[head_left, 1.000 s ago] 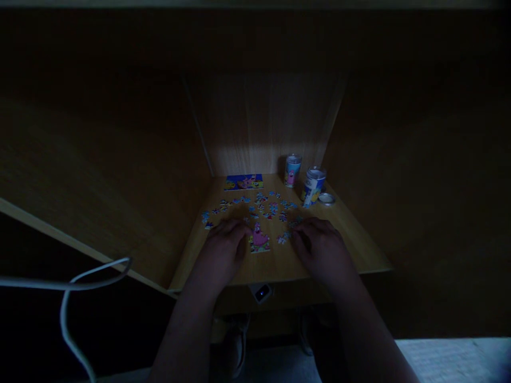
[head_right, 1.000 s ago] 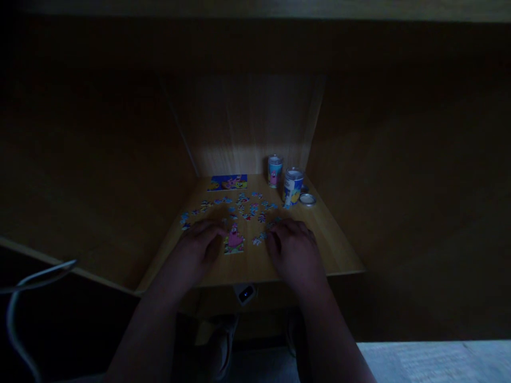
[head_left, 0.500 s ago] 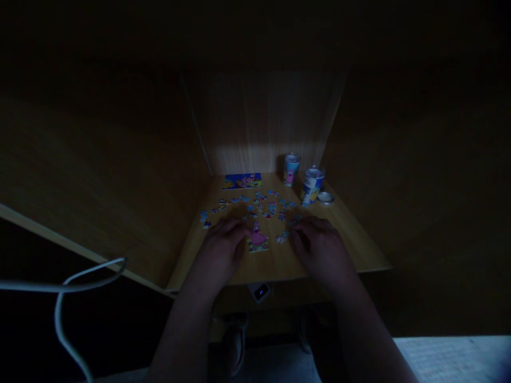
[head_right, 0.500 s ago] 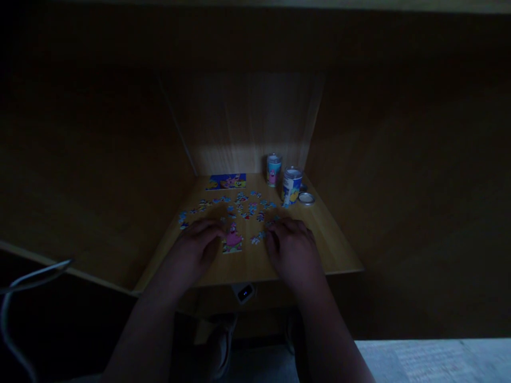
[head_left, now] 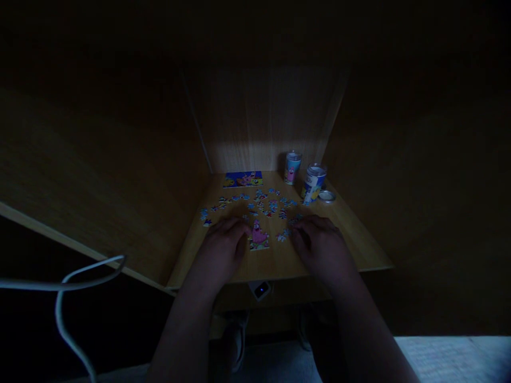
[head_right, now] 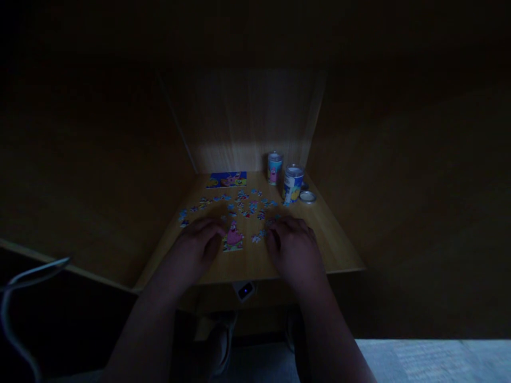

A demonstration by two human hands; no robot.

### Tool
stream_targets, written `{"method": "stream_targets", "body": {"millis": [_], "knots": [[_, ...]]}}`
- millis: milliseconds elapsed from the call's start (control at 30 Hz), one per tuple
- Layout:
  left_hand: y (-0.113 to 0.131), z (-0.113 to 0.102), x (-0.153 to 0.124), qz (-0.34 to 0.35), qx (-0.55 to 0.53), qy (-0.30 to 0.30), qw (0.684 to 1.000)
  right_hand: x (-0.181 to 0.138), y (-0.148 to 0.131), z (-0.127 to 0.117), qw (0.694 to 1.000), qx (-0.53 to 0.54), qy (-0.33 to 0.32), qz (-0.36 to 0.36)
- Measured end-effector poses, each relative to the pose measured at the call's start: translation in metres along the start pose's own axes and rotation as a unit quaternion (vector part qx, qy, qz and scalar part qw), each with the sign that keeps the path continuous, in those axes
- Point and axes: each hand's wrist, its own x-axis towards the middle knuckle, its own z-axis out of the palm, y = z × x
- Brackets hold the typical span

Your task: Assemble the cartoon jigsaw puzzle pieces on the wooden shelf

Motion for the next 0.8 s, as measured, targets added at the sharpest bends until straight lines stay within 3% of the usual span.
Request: {"method": "stream_targets", "body": {"millis": [800], "knots": [[-0.0008, -0.0001, -0.0016, 0.000, 0.002, 0.010, 1.000, -0.0009, -0.0010, -0.0009, 1.000, -0.011, -0.004, 0.004]]}}
